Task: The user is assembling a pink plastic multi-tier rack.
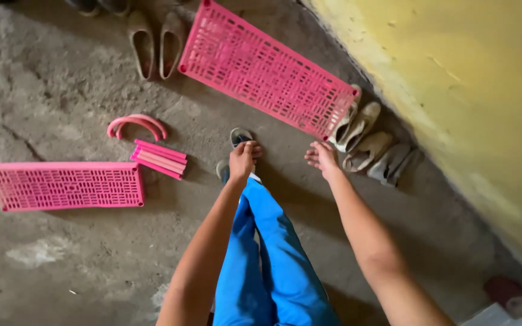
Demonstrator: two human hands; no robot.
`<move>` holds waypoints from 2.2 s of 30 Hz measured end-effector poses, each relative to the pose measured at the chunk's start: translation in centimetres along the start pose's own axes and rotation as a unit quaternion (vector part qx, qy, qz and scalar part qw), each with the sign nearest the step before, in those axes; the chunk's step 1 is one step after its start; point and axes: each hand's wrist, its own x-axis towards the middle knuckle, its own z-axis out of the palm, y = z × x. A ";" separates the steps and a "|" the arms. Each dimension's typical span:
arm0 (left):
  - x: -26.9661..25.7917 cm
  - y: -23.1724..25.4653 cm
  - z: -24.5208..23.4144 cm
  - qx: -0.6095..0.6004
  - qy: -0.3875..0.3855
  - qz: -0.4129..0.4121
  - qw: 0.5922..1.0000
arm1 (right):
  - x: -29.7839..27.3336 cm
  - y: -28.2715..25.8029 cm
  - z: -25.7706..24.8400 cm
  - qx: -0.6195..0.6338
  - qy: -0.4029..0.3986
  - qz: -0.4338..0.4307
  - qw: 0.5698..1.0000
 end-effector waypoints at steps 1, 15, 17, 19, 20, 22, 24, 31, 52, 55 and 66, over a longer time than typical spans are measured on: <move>-0.2 -0.5 0.3 0.007 -0.006 -0.003 1.000 | -0.4 0.4 -0.9 0.008 0.005 0.002 1.000; -4.8 -5.6 3.9 0.101 -0.005 -0.031 0.994 | -5.1 2.8 -5.5 0.105 -0.029 -0.012 0.994; -4.5 -8.1 5.1 0.074 -0.018 -0.047 0.996 | -4.1 4.2 -6.0 0.139 -0.034 -0.006 0.990; -4.3 -10.2 7.2 0.045 -0.033 -0.064 0.996 | -3.2 5.1 -6.9 0.173 -0.036 -0.001 0.984; -4.2 -10.9 8.4 0.047 -0.028 -0.076 0.996 | -2.9 5.4 -7.3 0.194 -0.033 0.007 0.980; -3.5 -12.8 10.7 0.049 -0.021 -0.088 0.995 | -0.3 7.6 -8.2 0.214 -0.029 0.016 0.976; -1.7 -14.9 12.9 0.019 -0.038 -0.072 0.997 | 4.7 10.7 -9.4 0.303 -0.084 0.047 0.948; 8.1 -25.0 19.7 -0.058 0.014 -0.073 0.996 | 11.0 8.1 -9.8 0.313 -0.120 0.090 0.938; 6.0 -18.9 18.5 -0.097 0.166 0.024 0.981 | 17.4 9.5 -2.0 0.119 -0.264 0.094 0.952; 5.8 -18.6 17.0 -0.104 0.165 -0.038 0.980 | 17.3 9.6 -0.7 0.056 -0.281 0.020 0.958; 6.2 -22.4 16.2 -0.163 0.238 -0.032 0.957 | 20.1 14.3 0.9 -0.172 -0.302 -0.217 0.912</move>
